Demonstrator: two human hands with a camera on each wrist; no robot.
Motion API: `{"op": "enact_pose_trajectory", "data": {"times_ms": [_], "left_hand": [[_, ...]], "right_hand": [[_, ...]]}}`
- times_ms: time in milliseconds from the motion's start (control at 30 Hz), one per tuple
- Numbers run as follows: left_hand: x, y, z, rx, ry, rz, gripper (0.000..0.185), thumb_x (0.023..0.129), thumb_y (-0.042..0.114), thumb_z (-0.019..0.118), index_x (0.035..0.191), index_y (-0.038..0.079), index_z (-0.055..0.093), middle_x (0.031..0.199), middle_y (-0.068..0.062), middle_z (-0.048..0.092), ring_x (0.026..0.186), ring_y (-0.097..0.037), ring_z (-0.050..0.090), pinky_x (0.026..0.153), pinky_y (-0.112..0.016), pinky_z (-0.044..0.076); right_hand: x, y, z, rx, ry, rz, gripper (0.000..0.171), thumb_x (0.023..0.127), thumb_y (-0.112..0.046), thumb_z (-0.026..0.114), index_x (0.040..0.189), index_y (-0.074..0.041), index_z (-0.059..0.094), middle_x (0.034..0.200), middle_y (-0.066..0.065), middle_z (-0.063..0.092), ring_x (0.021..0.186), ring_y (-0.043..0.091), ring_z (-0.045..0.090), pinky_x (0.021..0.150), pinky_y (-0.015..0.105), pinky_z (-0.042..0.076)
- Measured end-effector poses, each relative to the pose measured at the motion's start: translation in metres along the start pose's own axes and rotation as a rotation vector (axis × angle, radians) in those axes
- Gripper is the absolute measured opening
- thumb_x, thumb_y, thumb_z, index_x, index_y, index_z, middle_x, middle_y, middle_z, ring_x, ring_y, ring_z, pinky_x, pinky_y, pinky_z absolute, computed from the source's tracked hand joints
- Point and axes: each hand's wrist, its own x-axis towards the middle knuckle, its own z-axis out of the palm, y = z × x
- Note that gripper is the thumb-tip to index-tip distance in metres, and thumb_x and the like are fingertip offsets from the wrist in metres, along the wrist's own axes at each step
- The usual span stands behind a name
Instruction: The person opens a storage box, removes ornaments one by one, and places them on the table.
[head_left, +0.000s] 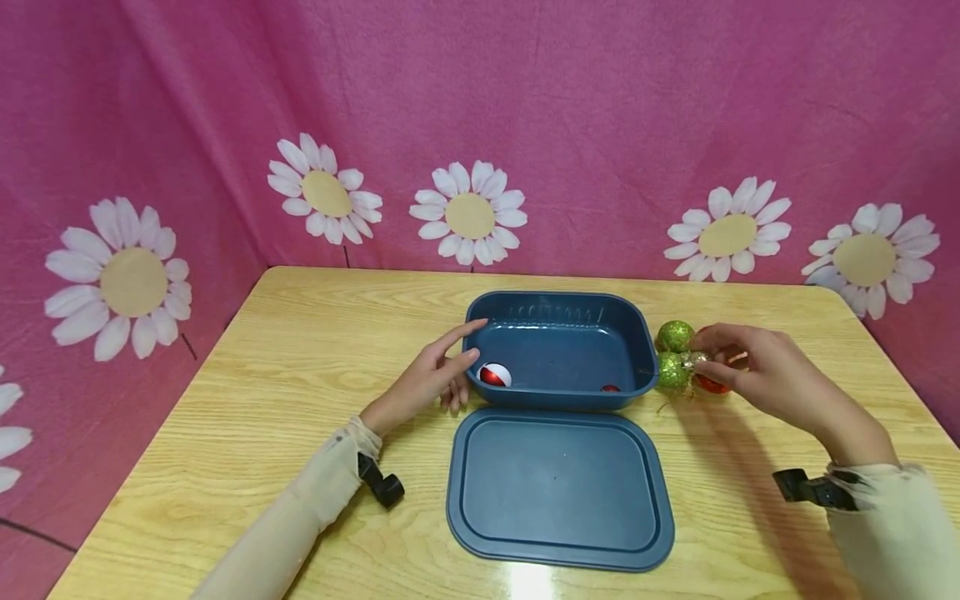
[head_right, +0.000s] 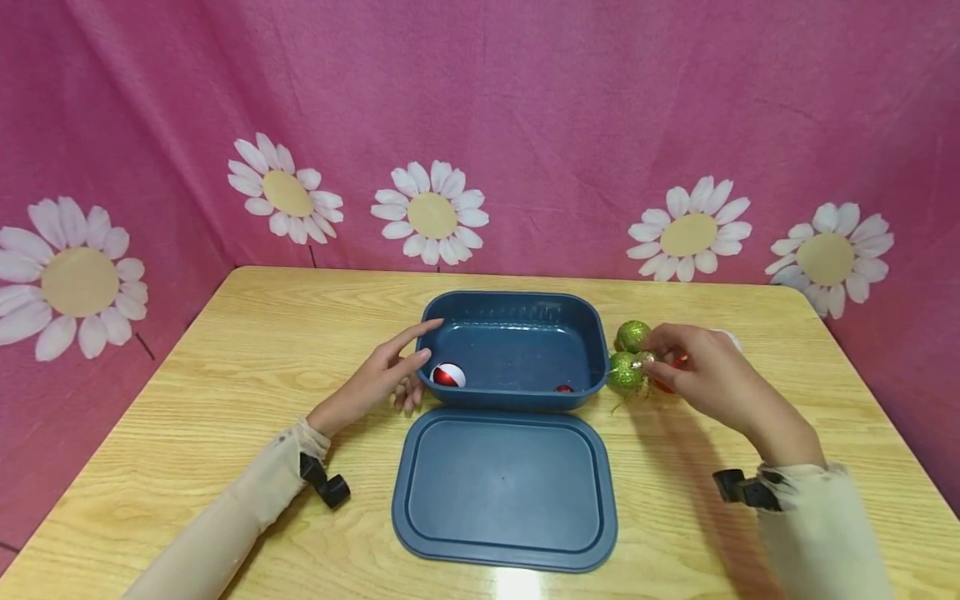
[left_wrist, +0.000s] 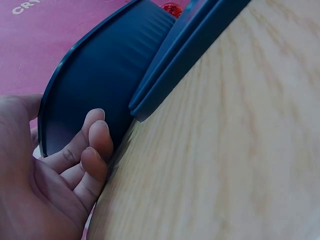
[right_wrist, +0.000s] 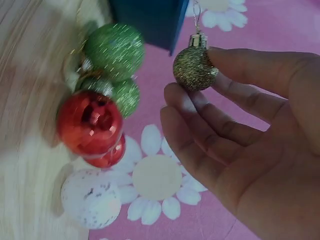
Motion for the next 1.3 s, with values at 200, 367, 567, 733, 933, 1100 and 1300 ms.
{"op": "enact_pose_trajectory", "data": {"times_ms": [200,367,567,733,933,1100,1300], "left_hand": [[0.0,0.0,0.001,-0.005,0.004,-0.009,0.051,0.106,0.032,0.049,0.155,0.033,0.034,0.07,-0.022,0.064,0.053,-0.036,0.058,0.046,-0.031,0.046],[0.001,0.0,0.001,-0.015,0.005,-0.013,0.053,0.106,0.028,0.048,0.156,0.031,0.032,0.073,-0.027,0.064,0.056,-0.044,0.056,0.046,-0.032,0.045],[-0.001,0.007,0.003,-0.024,0.006,-0.019,0.053,0.107,0.023,0.048,0.157,0.024,0.031,0.074,-0.031,0.062,0.058,-0.047,0.055,0.047,-0.033,0.046],[0.002,0.0,0.003,-0.012,0.013,-0.007,0.051,0.106,0.032,0.05,0.155,0.033,0.034,0.071,-0.023,0.064,0.055,-0.035,0.058,0.046,-0.031,0.047],[0.002,0.002,0.003,-0.005,0.021,-0.003,0.051,0.106,0.032,0.049,0.154,0.033,0.035,0.068,-0.02,0.064,0.052,-0.029,0.058,0.045,-0.03,0.046],[0.003,0.002,0.003,-0.005,0.015,0.005,0.051,0.106,0.03,0.048,0.155,0.03,0.034,0.067,-0.019,0.064,0.051,-0.028,0.058,0.044,-0.03,0.046],[0.001,0.0,0.001,-0.004,0.016,0.014,0.051,0.106,0.029,0.049,0.155,0.031,0.034,0.067,-0.02,0.064,0.051,-0.032,0.058,0.045,-0.031,0.047]], "right_hand": [[0.002,0.013,0.011,-0.088,0.021,-0.065,0.014,0.083,-0.001,0.077,0.095,-0.002,0.07,0.08,-0.001,0.065,0.073,0.012,0.06,0.063,0.029,0.054],[0.004,0.02,0.019,-0.107,0.008,-0.083,0.019,0.078,0.005,0.078,0.095,0.002,0.069,0.083,0.005,0.069,0.073,0.017,0.062,0.064,0.034,0.054],[0.006,0.024,0.024,-0.095,-0.042,-0.061,0.02,0.077,0.008,0.072,0.097,0.005,0.069,0.088,0.012,0.07,0.074,0.02,0.064,0.065,0.037,0.056],[0.006,0.023,0.022,-0.102,-0.053,-0.054,0.024,0.077,0.01,0.071,0.1,0.006,0.067,0.09,0.015,0.07,0.074,0.021,0.066,0.065,0.037,0.056],[0.006,0.008,0.017,-0.112,-0.045,-0.055,0.023,0.081,0.005,0.074,0.103,0.007,0.067,0.091,0.017,0.07,0.076,0.024,0.067,0.068,0.044,0.057],[0.01,-0.016,0.019,-0.134,0.015,-0.12,0.021,0.083,0.002,0.074,0.103,0.004,0.067,0.093,0.016,0.07,0.081,0.029,0.068,0.071,0.048,0.057],[0.026,-0.059,0.028,-0.127,0.015,-0.147,0.022,0.088,-0.003,0.072,0.109,0.002,0.068,0.105,0.017,0.07,0.093,0.032,0.067,0.078,0.049,0.057]]}}
